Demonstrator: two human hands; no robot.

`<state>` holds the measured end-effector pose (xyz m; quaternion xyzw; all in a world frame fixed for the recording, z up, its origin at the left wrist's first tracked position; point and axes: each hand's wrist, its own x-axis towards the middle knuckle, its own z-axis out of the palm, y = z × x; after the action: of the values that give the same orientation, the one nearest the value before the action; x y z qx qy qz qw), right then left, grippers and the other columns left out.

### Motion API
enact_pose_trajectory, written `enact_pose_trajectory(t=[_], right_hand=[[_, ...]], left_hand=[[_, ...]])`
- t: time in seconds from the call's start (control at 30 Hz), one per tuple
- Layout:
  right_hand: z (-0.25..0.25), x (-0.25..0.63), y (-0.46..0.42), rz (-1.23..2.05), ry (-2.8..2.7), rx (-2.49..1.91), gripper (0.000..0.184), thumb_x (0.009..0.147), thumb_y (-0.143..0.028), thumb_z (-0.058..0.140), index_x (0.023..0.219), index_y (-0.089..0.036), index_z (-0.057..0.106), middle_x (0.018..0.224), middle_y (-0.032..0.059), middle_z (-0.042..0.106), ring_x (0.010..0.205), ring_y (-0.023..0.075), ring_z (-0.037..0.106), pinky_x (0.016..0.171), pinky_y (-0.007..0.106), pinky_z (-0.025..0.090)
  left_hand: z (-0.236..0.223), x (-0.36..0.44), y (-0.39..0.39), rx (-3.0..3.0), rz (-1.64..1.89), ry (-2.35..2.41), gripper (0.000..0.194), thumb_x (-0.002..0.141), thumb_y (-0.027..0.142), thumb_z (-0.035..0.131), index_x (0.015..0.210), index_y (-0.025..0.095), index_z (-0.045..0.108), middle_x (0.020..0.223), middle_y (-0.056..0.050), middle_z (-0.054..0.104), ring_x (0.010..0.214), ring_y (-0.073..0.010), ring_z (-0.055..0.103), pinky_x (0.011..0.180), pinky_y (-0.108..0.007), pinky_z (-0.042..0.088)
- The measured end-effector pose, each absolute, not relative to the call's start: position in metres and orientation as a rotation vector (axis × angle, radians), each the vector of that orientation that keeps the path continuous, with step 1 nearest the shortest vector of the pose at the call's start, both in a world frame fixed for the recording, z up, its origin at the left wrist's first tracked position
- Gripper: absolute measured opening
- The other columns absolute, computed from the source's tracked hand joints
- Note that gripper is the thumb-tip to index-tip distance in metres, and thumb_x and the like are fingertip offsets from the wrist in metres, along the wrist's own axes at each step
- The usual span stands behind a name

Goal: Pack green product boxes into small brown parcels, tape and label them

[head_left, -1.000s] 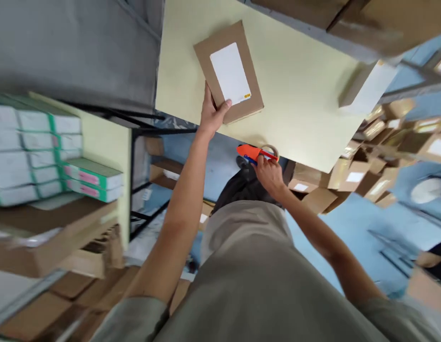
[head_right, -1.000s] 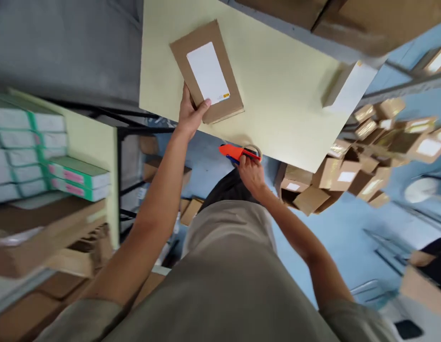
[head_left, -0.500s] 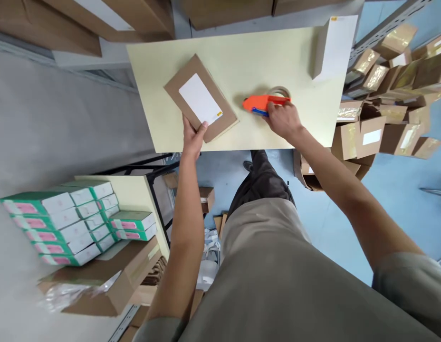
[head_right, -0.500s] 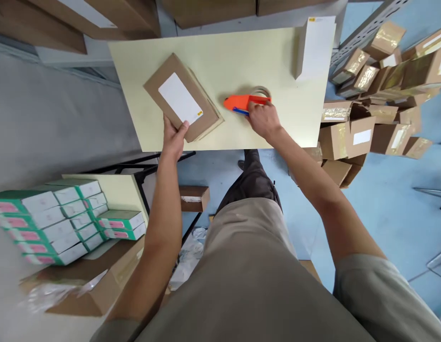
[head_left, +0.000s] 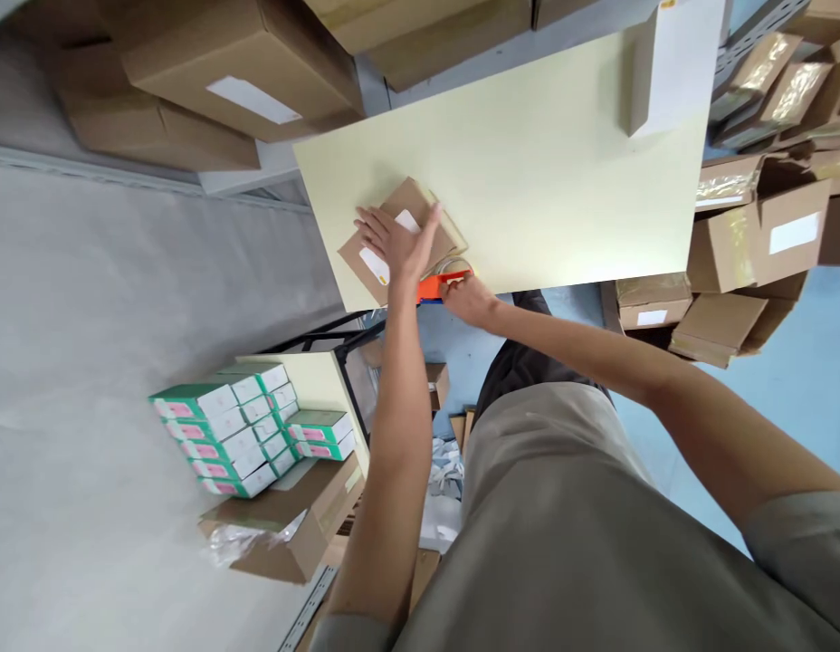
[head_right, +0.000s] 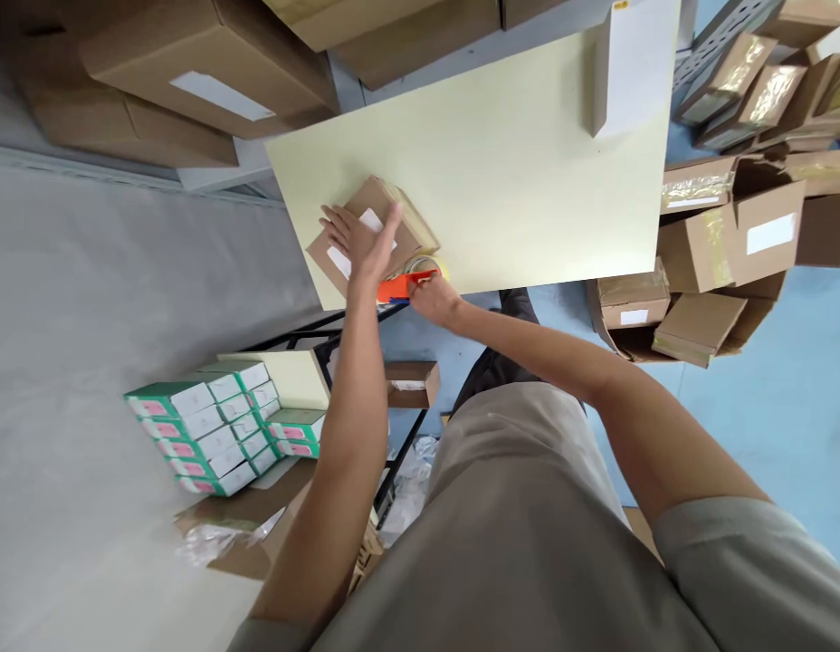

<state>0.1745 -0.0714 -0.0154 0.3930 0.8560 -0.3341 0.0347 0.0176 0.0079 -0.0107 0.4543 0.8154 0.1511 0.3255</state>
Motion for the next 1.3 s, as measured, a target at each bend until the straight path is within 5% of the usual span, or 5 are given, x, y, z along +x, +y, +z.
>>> enact_pose_trajectory(t=[0.3, 0.43, 0.63, 0.97, 1.3], right_hand=[[-0.005, 0.280, -0.096, -0.762, 2.477, 1.015, 0.052, 0.107, -0.007, 0.033, 0.155, 0.007, 0.050, 0.124, 0.0305, 0.082, 0.115, 0.0347, 0.081, 0.110, 0.047, 0.050], [-0.018, 0.380, -0.080, -0.723, 2.408, 1.251, 0.059, 0.117, -0.034, 0.036, 0.159, 0.006, 0.048, 0.127, 0.0339, 0.080, 0.118, 0.0428, 0.078, 0.110, 0.056, 0.051], [-0.042, 0.390, -0.028, -0.725, 2.532, 1.461, 0.073, 0.121, -0.057, 0.026, 0.153, 0.003, 0.052, 0.118, 0.0274, 0.083, 0.125, 0.0409, 0.075, 0.116, 0.060, 0.048], [-0.052, 0.349, 0.002, -0.685, 2.722, 0.785, 0.050, 0.108, -0.011, 0.038, 0.149, -0.013, 0.066, 0.122, 0.0102, 0.086, 0.124, 0.0280, 0.079, 0.123, 0.055, 0.048], [-0.014, 0.365, 0.026, -0.651, 2.601, 1.134, 0.066, 0.119, -0.052, 0.042, 0.137, 0.006, 0.068, 0.128, 0.0306, 0.081, 0.128, 0.0403, 0.074, 0.111, 0.053, 0.047]], left_hand=[[0.003, 0.048, 0.000, 1.406, 0.289, 2.119, 0.101, 0.090, 0.053, 0.087, 0.176, 0.024, 0.043, 0.193, -0.010, 0.020, 0.177, -0.0400, -0.028, 0.143, -0.068, -0.015], [-0.003, 0.046, -0.006, 1.591, 0.467, 1.924, 0.082, 0.099, 0.040, 0.080, 0.169, 0.012, 0.049, 0.191, -0.012, 0.027, 0.176, -0.0370, -0.031, 0.138, -0.067, -0.024], [-0.017, 0.054, -0.020, 1.642, 0.360, 1.875, 0.083, 0.086, 0.018, 0.077, 0.165, 0.026, 0.052, 0.192, -0.006, 0.024, 0.177, -0.0358, -0.027, 0.140, -0.066, -0.025], [-0.003, 0.055, -0.079, 1.902, 0.389, 1.552, 0.043, 0.094, 0.012, 0.061, 0.134, 0.028, 0.067, 0.187, -0.002, 0.039, 0.182, -0.0280, 0.007, 0.148, -0.060, -0.005], [-0.009, 0.068, -0.081, 1.901, 0.369, 1.648, 0.041, 0.095, 0.025, 0.076, 0.135, 0.027, 0.068, 0.182, -0.008, 0.046, 0.182, -0.0302, 0.001, 0.150, -0.060, -0.002]])
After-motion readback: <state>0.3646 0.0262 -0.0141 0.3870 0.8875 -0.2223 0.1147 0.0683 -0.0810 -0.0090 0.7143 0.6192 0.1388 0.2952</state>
